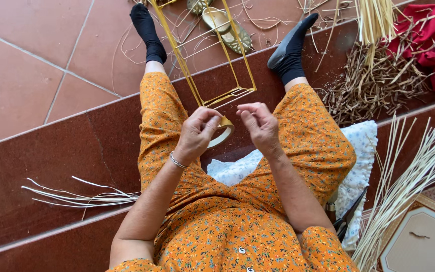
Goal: The person sits on the floor and assembles a rectangular basket frame using thin wooden strips, tape, and scissors. They wrap tape around the frame's joints to secure them, cut excess tape, and adjust the frame's shape.
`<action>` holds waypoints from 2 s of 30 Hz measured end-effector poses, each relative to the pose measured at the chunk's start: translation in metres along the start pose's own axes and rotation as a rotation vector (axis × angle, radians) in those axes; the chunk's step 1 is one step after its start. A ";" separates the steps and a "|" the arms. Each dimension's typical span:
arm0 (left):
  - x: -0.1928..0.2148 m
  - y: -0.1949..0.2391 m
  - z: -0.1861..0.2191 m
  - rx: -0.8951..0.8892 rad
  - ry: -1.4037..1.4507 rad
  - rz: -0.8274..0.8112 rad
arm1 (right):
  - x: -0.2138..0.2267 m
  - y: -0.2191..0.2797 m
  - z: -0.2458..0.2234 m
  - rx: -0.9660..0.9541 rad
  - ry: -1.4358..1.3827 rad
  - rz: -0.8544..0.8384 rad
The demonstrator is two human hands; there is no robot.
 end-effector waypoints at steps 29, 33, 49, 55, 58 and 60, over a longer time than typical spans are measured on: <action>-0.035 -0.020 -0.030 0.222 -0.088 -0.090 | 0.044 -0.028 0.047 0.055 0.377 0.330; -0.028 -0.030 -0.021 0.262 -0.085 -0.045 | 0.043 -0.037 0.041 0.064 0.432 0.331; -0.027 -0.008 -0.006 0.138 -0.133 -0.104 | 0.032 -0.059 0.058 -0.048 -0.028 0.052; -0.009 0.005 0.007 0.118 -0.205 -0.049 | 0.024 -0.061 0.069 -0.038 -0.125 -0.003; 0.008 0.015 -0.004 0.255 -0.281 0.012 | 0.024 -0.060 0.074 -0.020 -0.155 0.013; 0.019 0.016 -0.016 0.354 -0.499 0.008 | 0.025 -0.060 0.076 -0.008 -0.172 0.017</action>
Point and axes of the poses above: each hand's wrist, its own y-axis away from the middle knuckle, its own x-axis out of the back of the hand, z = x × y, the point moved 10 cm from there along -y, towards the middle knuckle, and after that the axes turned 6 degrees about -z, right-handed, at the moved point
